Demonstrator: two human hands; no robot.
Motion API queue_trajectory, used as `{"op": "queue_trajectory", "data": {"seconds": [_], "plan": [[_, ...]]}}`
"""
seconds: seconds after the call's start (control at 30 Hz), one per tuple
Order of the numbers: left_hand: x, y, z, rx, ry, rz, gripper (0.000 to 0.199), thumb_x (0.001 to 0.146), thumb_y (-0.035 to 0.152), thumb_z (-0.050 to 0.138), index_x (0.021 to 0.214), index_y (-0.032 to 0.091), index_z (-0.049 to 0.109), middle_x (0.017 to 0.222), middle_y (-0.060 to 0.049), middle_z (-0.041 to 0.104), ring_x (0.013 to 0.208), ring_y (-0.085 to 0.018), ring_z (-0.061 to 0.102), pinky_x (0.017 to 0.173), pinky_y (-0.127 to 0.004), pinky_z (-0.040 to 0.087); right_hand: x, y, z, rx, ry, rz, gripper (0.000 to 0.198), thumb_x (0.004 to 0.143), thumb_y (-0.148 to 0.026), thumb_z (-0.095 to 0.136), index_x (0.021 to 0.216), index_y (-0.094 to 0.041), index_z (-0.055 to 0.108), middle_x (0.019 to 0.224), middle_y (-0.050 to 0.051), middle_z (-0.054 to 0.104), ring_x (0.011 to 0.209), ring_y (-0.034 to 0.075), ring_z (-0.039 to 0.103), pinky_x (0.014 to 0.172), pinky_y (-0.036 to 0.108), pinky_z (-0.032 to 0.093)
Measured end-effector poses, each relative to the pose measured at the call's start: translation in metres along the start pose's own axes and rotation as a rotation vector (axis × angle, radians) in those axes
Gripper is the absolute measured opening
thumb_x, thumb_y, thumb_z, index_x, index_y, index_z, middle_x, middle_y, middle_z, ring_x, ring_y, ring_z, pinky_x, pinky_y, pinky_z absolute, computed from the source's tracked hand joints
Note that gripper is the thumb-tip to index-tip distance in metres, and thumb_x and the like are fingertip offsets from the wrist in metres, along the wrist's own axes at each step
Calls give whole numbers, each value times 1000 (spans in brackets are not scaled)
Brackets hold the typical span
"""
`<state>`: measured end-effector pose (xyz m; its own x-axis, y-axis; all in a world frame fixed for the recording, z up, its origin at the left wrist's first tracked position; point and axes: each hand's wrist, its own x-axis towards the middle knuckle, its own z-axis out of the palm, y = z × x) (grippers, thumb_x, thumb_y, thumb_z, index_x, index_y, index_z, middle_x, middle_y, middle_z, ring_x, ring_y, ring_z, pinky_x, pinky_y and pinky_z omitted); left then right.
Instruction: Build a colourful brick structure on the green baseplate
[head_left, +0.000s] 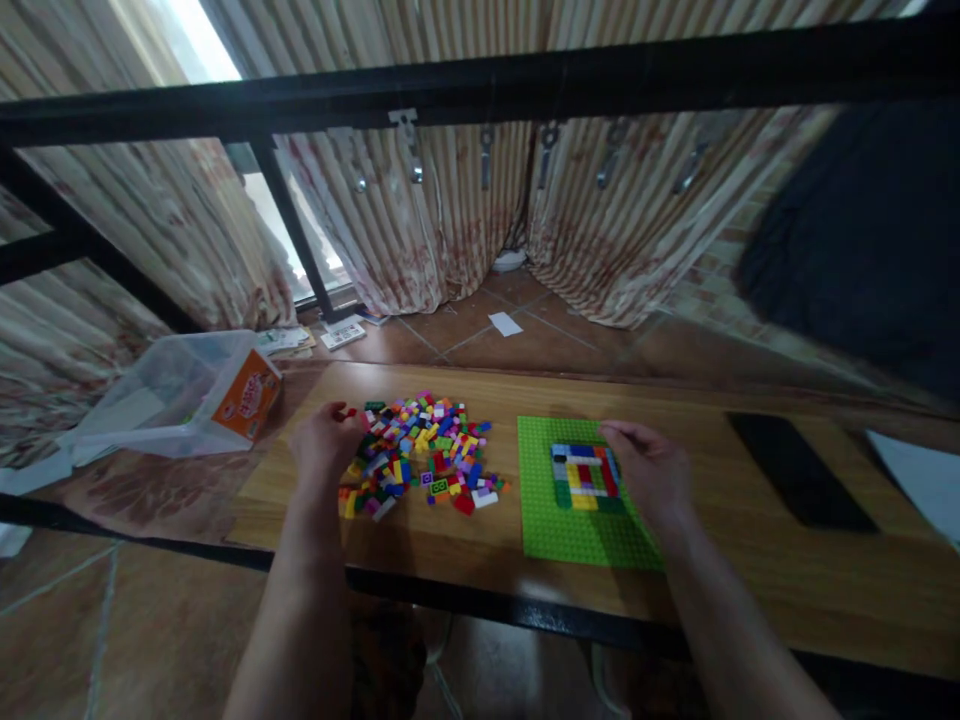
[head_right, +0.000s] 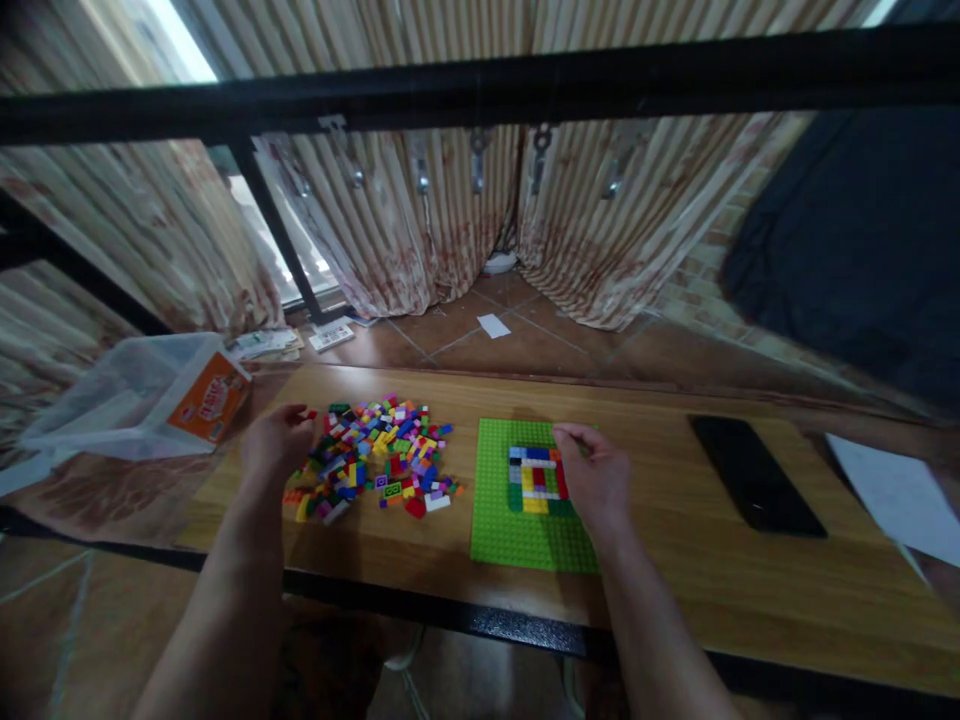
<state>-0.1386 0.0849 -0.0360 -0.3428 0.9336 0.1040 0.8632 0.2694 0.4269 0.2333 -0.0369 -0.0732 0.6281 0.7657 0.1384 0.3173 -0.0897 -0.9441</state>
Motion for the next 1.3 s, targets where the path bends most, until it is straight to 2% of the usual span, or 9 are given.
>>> {"op": "queue_trajectory", "data": {"seconds": [0.13, 0.27, 0.33, 0.37, 0.47, 0.77, 1.03, 1.17, 1.3], "plan": [[-21, 22, -6, -418, 73, 127, 39, 76, 30, 57, 112, 17, 66, 88, -6, 70, 78, -19, 65, 70, -28, 51, 1, -6, -7, 29, 51, 9, 26, 73, -42, 65, 82, -18, 73, 86, 7, 75, 84, 23, 68, 85, 40, 51], [-73, 64, 11, -726, -208, 376, 41, 76, 32, 62, 114, 17, 63, 90, -4, 66, 75, -15, 63, 69, -25, 51, 0, -8, -9, 49, 25, 3, 27, 74, -42, 64, 83, -18, 73, 87, 7, 75, 84, 23, 68, 85, 40, 51], [-100, 87, 26, -838, -303, 432, 37, 77, 27, 61, 112, 17, 62, 91, -4, 66, 82, -15, 64, 74, -26, 52, -1, -9, -9, 61, -2, 7, 27, 75, -43, 63, 84, -19, 73, 86, 7, 74, 82, 22, 68, 82, 38, 51], [-111, 97, 34, -837, -395, 483, 36, 77, 25, 62, 112, 18, 62, 92, -4, 66, 84, -16, 64, 76, -27, 52, -2, -10, -8, 64, -16, 5, 27, 76, -43, 63, 84, -19, 73, 85, 6, 74, 80, 21, 67, 80, 37, 51], [-135, 119, 55, -812, -514, 628, 34, 77, 16, 61, 112, 18, 63, 89, -4, 65, 80, -15, 63, 77, -29, 52, -5, -13, -10, 42, -82, -62, 25, 80, -41, 60, 86, -19, 72, 87, 6, 74, 81, 21, 66, 79, 36, 51], [-154, 139, 75, -630, -466, 868, 46, 78, 8, 62, 122, 21, 56, 95, -4, 64, 86, -16, 62, 82, -31, 52, -16, -27, -22, -282, -480, -507, 16, 87, -28, 60, 98, -26, 72, 103, 5, 68, 104, 23, 56, 93, 42, 43], [-158, 141, 79, -542, -433, 918, 47, 81, 10, 60, 125, 22, 53, 103, -6, 63, 91, -19, 63, 85, -34, 52, -15, -20, -22, -375, -498, -545, 14, 86, -19, 59, 88, -25, 71, 93, 4, 67, 96, 23, 54, 86, 42, 44], [-151, 138, 79, -495, -437, 773, 46, 77, 9, 59, 121, 20, 57, 98, -6, 66, 84, -18, 65, 80, -32, 53, -12, -14, -20, -441, -434, -540, 13, 85, -21, 60, 85, -25, 72, 97, 5, 65, 99, 24, 52, 88, 42, 43], [-146, 139, 80, -504, -545, 650, 41, 76, 7, 55, 116, 14, 60, 88, -5, 69, 79, -17, 66, 78, -29, 53, -10, -9, -18, -476, -391, -517, 11, 84, -21, 62, 82, -25, 72, 98, 5, 64, 101, 24, 51, 90, 42, 43]]}}
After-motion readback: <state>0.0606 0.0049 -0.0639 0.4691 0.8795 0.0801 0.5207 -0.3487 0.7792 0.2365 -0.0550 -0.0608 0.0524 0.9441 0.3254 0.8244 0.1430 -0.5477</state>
